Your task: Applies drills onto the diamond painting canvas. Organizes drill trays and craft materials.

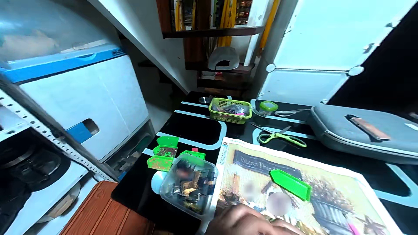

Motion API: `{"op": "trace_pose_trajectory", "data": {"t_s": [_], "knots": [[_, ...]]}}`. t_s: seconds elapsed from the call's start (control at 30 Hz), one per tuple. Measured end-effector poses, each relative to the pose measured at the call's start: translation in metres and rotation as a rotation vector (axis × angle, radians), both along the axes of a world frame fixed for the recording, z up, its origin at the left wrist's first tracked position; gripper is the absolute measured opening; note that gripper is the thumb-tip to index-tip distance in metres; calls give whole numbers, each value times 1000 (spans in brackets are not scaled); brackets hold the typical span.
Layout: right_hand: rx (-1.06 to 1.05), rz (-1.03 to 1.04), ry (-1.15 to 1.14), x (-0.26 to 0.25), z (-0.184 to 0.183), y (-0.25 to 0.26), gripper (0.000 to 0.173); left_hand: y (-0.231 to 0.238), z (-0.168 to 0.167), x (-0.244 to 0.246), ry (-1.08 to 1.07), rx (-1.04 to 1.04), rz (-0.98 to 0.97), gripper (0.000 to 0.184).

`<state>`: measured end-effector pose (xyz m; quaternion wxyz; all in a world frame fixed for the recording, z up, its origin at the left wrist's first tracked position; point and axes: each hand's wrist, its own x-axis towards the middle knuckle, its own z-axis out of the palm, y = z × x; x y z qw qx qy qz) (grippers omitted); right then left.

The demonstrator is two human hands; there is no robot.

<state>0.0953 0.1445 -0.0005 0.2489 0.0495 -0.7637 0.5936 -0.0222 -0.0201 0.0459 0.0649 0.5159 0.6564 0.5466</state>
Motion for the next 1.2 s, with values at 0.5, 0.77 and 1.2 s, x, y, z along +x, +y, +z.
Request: {"op": "trace_pose_trajectory", "data": {"t_s": [0.5,0.77,1.2], "knots": [[44,-212,-37,22,4,9,27,11,-45,10,-630,-24,-119,23],[544,-88,-101,24,51,53,20,7,-59,6,-450,-30,-189,24],[906,264,-327,13,77,49,19,13,-66,6,-324,-20,-320,21]]}}
